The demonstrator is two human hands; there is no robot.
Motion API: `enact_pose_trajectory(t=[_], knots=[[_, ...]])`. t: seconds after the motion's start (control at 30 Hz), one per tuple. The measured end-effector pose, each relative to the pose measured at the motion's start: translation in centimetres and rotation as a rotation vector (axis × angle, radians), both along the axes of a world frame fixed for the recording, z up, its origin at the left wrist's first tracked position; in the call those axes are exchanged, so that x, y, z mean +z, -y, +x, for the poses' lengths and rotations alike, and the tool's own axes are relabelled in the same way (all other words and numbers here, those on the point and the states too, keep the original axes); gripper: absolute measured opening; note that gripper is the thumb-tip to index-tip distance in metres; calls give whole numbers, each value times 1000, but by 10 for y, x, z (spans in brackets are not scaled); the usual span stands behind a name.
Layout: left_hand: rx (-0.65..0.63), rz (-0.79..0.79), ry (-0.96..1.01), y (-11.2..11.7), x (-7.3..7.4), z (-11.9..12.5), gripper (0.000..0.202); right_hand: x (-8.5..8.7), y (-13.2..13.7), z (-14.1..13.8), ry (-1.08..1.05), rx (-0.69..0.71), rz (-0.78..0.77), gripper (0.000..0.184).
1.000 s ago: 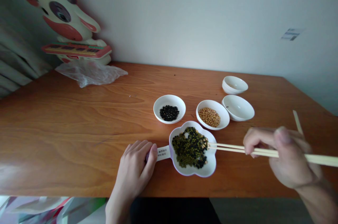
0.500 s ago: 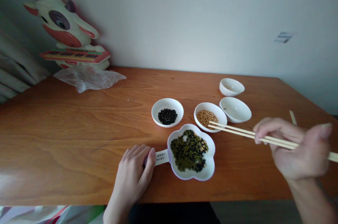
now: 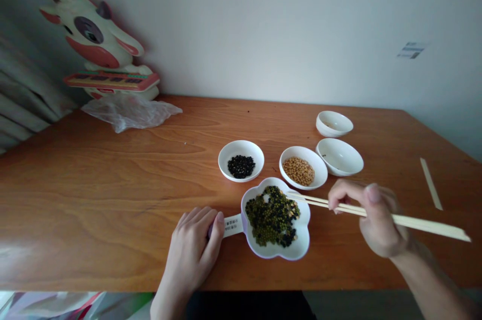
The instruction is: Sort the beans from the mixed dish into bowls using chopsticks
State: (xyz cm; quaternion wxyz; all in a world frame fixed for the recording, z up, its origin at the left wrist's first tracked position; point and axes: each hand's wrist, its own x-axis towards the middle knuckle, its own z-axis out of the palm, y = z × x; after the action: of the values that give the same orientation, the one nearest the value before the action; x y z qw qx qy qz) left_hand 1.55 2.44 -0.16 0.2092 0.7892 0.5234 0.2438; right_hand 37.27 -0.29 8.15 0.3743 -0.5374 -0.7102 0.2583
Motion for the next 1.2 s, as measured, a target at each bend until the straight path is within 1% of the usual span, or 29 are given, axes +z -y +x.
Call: enact_pose_trajectory(t=[0.13, 0.3, 0.47, 0.63, 0.87, 1.03, 1.2], knots=[[-1, -1, -1, 0, 0, 0, 41, 2, 8, 12, 14, 21, -69, 73], [3, -1, 1, 1, 0, 0, 40, 2, 11, 8, 25, 46, -118, 72], [4, -7, 0, 1, 1, 0, 40, 4, 7, -1, 14, 13, -117, 65], [1, -3, 0, 0, 3, 1, 39, 4, 6, -1, 2, 16, -111, 64], [0, 4, -7, 0, 3, 1, 39, 8, 8, -5, 16, 21, -119, 62], [3, 8, -17, 0, 3, 1, 39, 2, 7, -2, 2, 20, -106, 67], [3, -8, -11, 0, 4, 1, 40, -5, 7, 7, 3, 59, -114, 76]])
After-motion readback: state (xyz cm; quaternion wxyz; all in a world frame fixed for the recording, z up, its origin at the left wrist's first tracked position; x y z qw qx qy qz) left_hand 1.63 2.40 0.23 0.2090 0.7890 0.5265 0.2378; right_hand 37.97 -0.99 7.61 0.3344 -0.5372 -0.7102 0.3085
